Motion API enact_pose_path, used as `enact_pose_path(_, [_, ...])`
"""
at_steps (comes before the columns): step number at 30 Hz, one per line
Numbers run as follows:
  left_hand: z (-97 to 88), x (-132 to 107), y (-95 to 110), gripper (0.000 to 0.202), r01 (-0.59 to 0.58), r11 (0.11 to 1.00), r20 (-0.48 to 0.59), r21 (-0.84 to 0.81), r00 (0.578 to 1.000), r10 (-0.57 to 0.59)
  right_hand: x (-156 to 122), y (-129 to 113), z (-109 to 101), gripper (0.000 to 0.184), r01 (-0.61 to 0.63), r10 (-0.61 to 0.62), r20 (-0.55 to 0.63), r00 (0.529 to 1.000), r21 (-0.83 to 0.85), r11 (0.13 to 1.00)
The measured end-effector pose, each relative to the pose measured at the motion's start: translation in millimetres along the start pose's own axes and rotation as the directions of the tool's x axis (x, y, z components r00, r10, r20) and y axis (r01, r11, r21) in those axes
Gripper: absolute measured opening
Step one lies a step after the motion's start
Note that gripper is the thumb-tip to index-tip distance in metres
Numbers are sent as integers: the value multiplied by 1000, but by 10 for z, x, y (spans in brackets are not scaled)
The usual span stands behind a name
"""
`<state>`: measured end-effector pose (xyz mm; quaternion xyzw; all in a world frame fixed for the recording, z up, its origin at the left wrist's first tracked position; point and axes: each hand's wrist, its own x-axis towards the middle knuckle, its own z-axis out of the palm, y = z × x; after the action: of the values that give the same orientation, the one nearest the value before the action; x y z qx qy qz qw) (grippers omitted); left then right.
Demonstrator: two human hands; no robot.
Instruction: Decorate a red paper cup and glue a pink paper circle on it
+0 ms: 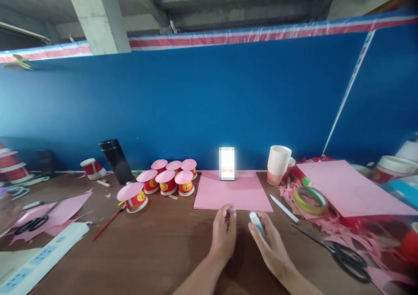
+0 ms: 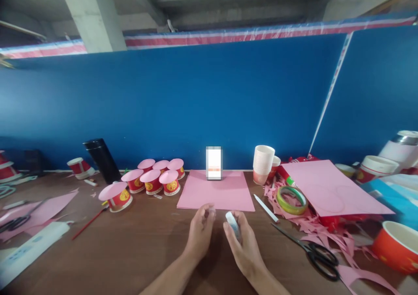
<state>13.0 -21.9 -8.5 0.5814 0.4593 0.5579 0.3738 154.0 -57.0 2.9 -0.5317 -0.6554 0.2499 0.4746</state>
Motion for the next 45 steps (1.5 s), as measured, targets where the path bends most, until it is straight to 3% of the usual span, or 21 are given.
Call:
enact_pose_path(4, [-1,53,-41,30,164,931,-9,-325,984,-177,10,27,27,22,-37,37,-1,999,17,999])
enact_pose_path(7, [-11,70,-36,34,238,867,13,-437,966,-259,27,70,62,22,-66,66,-17,998,-13,998])
enact_pose_path(14, [-25,58,16,35,265,858,29,-441,959,-282,33,36,71,21,27,-29,67,997,32,999])
enact_pose_path(22, [-19,52,36,35,314,814,61,-489,943,-327,27,45,90,17,32,-33,57,998,18,999])
enact_pose_path(45, [4,50,23,29,278,849,93,-448,960,-266,49,45,82,15,31,-29,65,997,-18,999])
